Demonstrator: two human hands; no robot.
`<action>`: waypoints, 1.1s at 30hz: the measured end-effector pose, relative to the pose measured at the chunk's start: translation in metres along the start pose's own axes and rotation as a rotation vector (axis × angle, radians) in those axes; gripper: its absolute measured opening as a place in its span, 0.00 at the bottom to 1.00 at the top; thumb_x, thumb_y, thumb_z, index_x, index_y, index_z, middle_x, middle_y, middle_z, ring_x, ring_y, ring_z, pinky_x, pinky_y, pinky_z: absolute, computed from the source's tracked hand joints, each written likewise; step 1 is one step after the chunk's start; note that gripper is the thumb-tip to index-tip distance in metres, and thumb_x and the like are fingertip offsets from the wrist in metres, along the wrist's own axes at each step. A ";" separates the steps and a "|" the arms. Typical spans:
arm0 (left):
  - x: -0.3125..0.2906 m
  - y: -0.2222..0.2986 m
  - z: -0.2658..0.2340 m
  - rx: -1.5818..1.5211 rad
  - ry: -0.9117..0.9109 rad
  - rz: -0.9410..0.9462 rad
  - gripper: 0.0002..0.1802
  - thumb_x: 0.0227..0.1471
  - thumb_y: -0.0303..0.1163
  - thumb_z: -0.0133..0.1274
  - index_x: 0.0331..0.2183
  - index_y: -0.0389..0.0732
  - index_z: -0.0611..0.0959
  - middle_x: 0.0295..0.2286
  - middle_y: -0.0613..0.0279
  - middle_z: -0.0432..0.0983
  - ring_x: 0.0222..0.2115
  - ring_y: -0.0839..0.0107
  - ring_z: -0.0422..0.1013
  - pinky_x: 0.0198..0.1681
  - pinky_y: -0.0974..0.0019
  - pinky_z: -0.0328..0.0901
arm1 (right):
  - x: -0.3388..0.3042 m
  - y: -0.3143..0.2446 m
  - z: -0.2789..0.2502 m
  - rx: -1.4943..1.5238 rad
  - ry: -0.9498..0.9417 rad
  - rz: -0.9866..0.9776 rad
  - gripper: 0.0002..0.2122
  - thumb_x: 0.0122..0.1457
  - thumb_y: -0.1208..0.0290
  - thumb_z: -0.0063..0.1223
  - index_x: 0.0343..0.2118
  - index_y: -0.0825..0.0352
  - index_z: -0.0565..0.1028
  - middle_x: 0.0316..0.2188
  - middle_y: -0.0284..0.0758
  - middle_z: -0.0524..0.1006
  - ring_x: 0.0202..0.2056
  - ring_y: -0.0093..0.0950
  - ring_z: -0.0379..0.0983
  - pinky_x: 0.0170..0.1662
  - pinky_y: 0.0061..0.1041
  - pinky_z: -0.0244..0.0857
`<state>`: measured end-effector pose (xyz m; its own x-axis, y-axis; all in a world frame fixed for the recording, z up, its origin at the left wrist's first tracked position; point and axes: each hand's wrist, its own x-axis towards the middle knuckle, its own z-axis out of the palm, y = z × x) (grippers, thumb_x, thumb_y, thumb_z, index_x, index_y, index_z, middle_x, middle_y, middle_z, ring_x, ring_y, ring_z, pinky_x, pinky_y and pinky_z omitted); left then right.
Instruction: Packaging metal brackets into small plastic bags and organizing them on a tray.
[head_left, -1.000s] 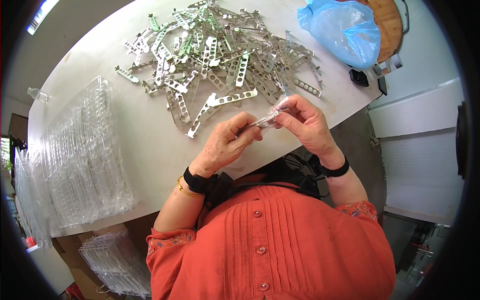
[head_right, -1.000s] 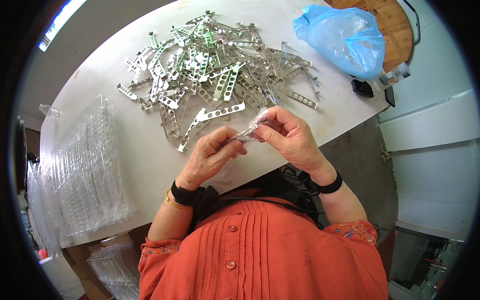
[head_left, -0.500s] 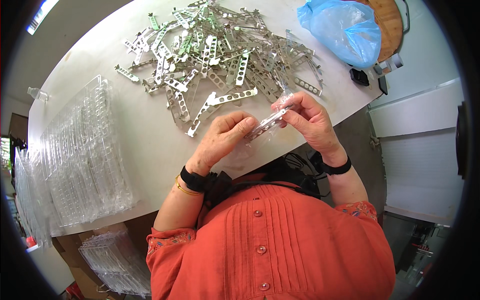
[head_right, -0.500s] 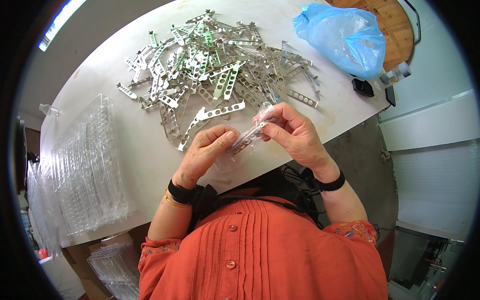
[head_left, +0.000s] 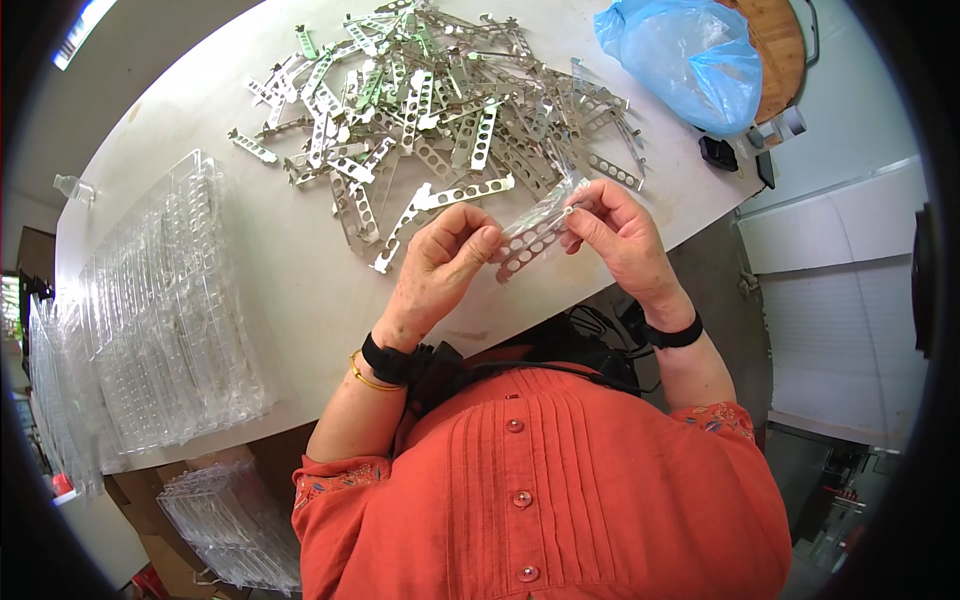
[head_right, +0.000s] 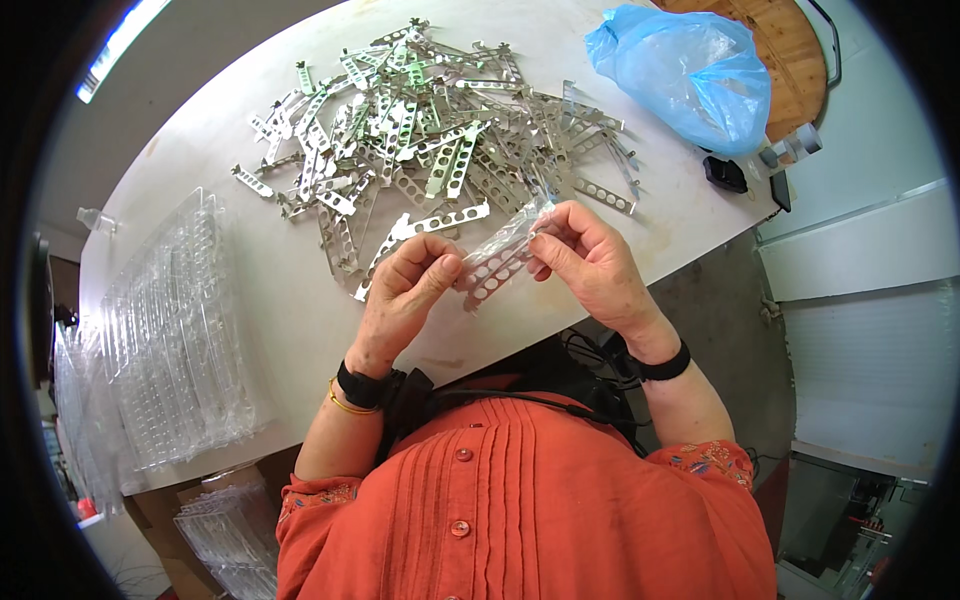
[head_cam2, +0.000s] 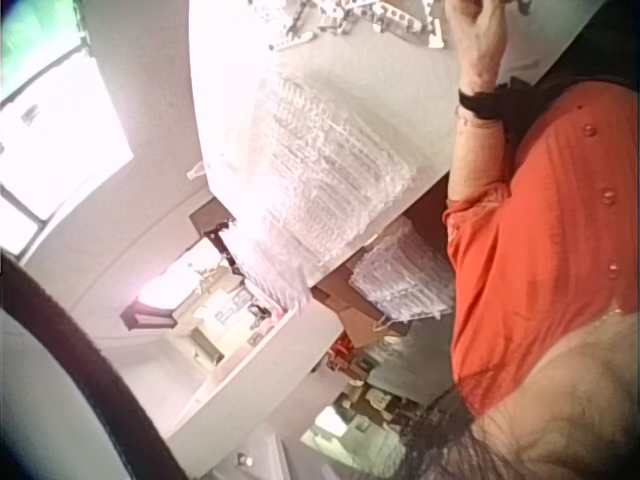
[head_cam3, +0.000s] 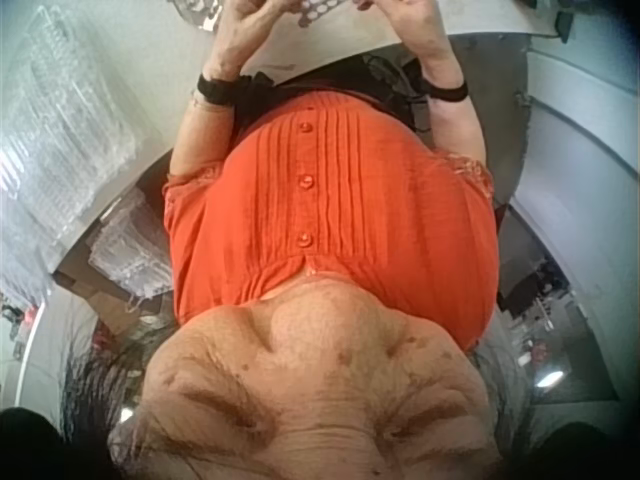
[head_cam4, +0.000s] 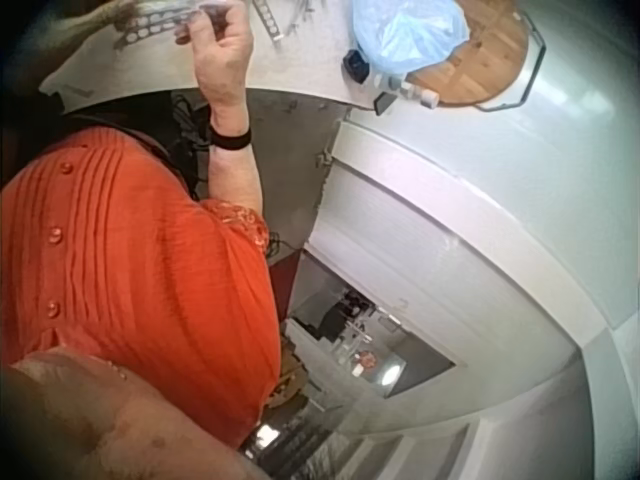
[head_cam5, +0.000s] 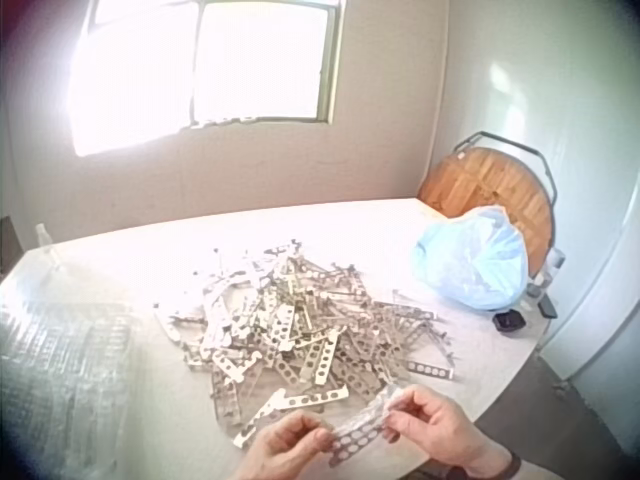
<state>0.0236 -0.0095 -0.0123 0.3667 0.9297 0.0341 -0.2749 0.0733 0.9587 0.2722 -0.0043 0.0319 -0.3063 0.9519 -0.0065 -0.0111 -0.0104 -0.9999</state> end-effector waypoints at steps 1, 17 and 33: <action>0.000 0.000 0.001 -0.018 0.002 -0.002 0.11 0.63 0.36 0.54 0.40 0.37 0.79 0.33 0.69 0.77 0.35 0.81 0.70 0.40 0.75 0.65 | 0.000 0.000 0.000 0.007 -0.001 -0.003 0.05 0.66 0.74 0.52 0.42 0.68 0.72 0.32 0.29 0.76 0.33 0.17 0.74 0.38 0.19 0.71; -0.002 -0.001 0.006 0.359 -0.128 -0.165 0.15 0.59 0.37 0.59 0.42 0.37 0.79 0.28 0.73 0.72 0.29 0.83 0.66 0.33 0.74 0.64 | 0.003 0.002 0.009 0.052 0.048 -0.027 0.05 0.66 0.74 0.52 0.42 0.67 0.72 0.31 0.30 0.77 0.32 0.17 0.74 0.38 0.20 0.72; 0.000 -0.004 0.007 0.392 -0.048 0.083 0.08 0.64 0.32 0.50 0.36 0.38 0.78 0.22 0.68 0.68 0.23 0.79 0.62 0.27 0.70 0.61 | 0.003 -0.007 0.015 0.086 0.133 0.031 0.08 0.66 0.72 0.53 0.44 0.68 0.72 0.35 0.32 0.78 0.34 0.20 0.76 0.39 0.21 0.72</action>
<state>0.0308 -0.0128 -0.0137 0.4014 0.9079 0.1207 0.0510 -0.1537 0.9868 0.2574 -0.0060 0.0392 -0.1787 0.9829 -0.0447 -0.0870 -0.0610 -0.9943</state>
